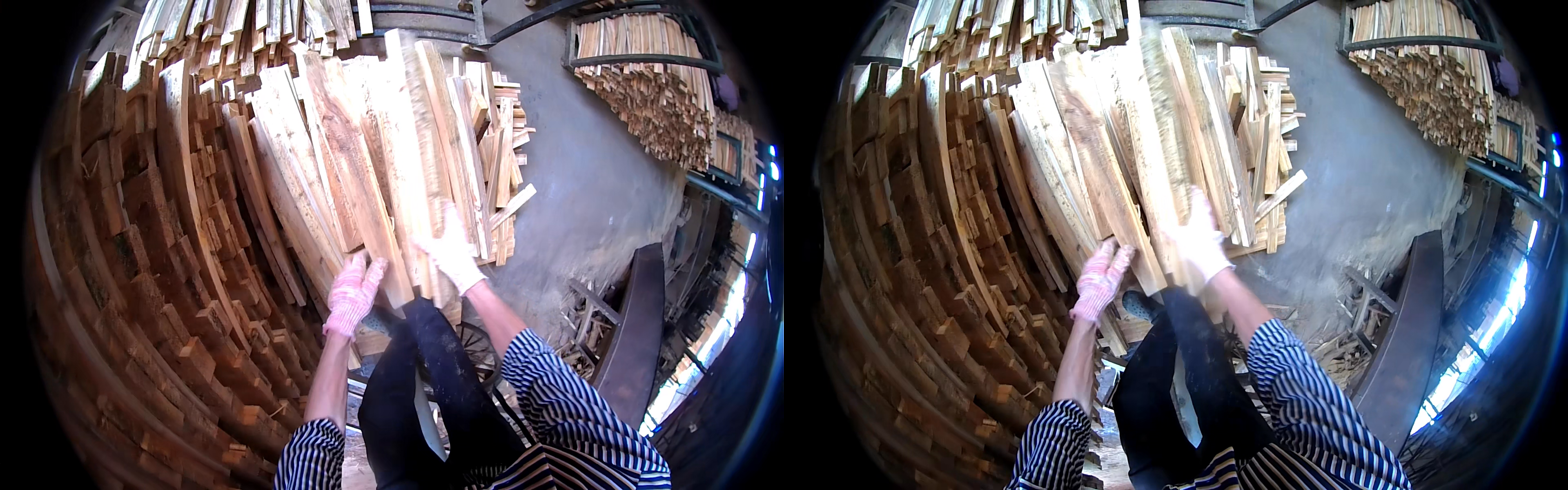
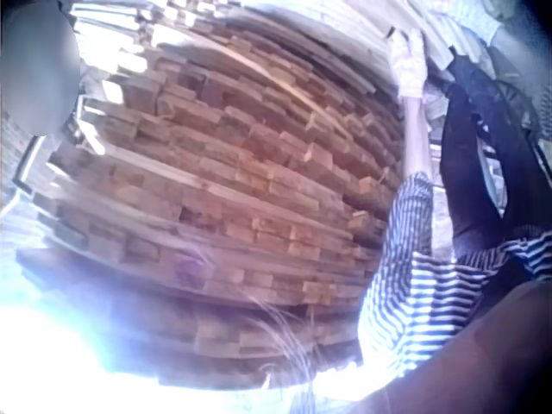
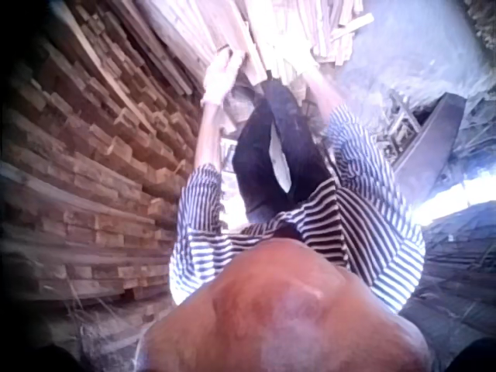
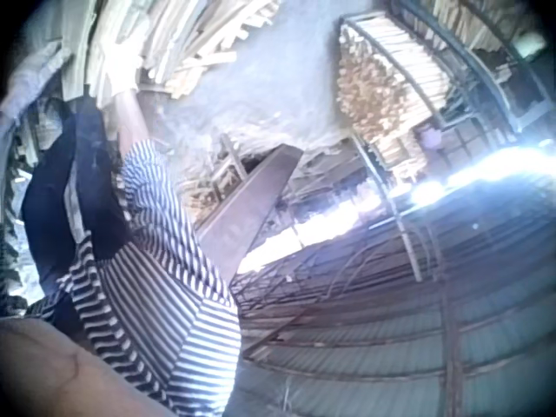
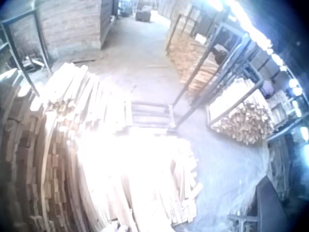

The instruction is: The person repeatedly picks up small wooden planks from a pile and stacks them vertically on a metal rack. The person wears gloves and handles the planks one by one or in small groups, moving them from a horizontal pile to a vertical storage rack.

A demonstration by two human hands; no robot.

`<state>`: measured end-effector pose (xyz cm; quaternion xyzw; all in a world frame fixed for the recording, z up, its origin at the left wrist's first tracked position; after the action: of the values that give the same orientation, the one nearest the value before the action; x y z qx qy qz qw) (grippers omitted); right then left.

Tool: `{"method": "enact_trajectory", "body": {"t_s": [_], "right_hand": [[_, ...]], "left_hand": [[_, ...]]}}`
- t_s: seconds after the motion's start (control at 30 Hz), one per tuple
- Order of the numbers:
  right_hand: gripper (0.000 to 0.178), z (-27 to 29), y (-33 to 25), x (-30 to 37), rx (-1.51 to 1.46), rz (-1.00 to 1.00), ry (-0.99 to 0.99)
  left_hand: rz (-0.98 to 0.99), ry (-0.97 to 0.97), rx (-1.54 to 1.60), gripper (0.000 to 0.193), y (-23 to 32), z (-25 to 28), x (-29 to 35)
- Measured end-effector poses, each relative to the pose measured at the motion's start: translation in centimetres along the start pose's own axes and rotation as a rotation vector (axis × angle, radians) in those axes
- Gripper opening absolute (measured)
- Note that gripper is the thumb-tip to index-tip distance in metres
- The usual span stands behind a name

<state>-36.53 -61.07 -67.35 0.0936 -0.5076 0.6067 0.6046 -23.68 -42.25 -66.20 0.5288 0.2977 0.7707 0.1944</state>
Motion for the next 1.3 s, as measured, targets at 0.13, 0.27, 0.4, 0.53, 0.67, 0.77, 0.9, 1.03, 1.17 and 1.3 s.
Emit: {"method": "enact_trajectory", "body": {"t_s": [0.13, 0.27, 0.4, 0.53, 0.67, 0.77, 0.9, 1.03, 1.17, 1.3], "right_hand": [[0.122, -3.3, -0.4, -2.4, 0.034, 0.210, -0.211], [0.138, -2.9, 0.4, -2.1, 0.070, 0.028, -0.197], [0.139, -4.9, -0.9, -0.9, 0.115, 0.019, 0.005], [0.116, -1.8, -2.1, 0.9, 0.144, -0.072, -0.201], [0.094, 0.8, -4.2, 2.4, -0.387, 0.000, -0.586], [0.089, 1.1, -5.7, 3.3, -0.558, -0.075, -0.517], [0.110, 0.8, -6.8, 3.0, -0.486, -0.056, -0.499], [0.118, 3.1, -5.0, 0.3, -0.381, -0.040, -0.477], [0.111, 2.4, -4.2, 0.1, -0.337, 0.000, -0.502], [0.107, 2.1, -1.3, -1.2, -0.297, -0.008, -0.428]], "left_hand": [[0.131, -0.043, 0.317, 0.073, -9.4, -6.5, -1.2], [0.297, -0.060, 1.151, 0.071, -9.7, -7.7, -3.0], [0.327, 0.077, 1.179, 0.077, -10.3, -8.7, -1.8], [0.325, -0.056, 0.988, 0.088, -6.5, -6.9, 1.1], [0.340, -0.172, 0.978, 0.094, -2.0, -4.7, 4.5], [0.321, -0.182, 1.088, 0.086, -1.0, -3.9, 3.9], [0.289, -0.154, 1.268, 0.073, -0.2, -4.7, 2.0], [0.332, -0.226, 1.337, 0.069, 2.1, -3.5, 1.3], [0.282, -0.145, 1.096, 0.077, -0.1, -3.8, -1.3], [0.338, -0.221, 1.133, 0.080, -2.5, -5.5, -2.9]]}}
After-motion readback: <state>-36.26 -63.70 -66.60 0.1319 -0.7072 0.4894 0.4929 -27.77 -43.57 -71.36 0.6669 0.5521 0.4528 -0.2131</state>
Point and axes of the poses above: each hand's wrist, its own x-axis away from the middle knuckle, its own z-axis out of the back of the hand, y = z × x, the point moved 4 cm from there along -x, towards the middle knuckle, and after that the axes turned 5 degrees about -z, right-handed, at the moved point
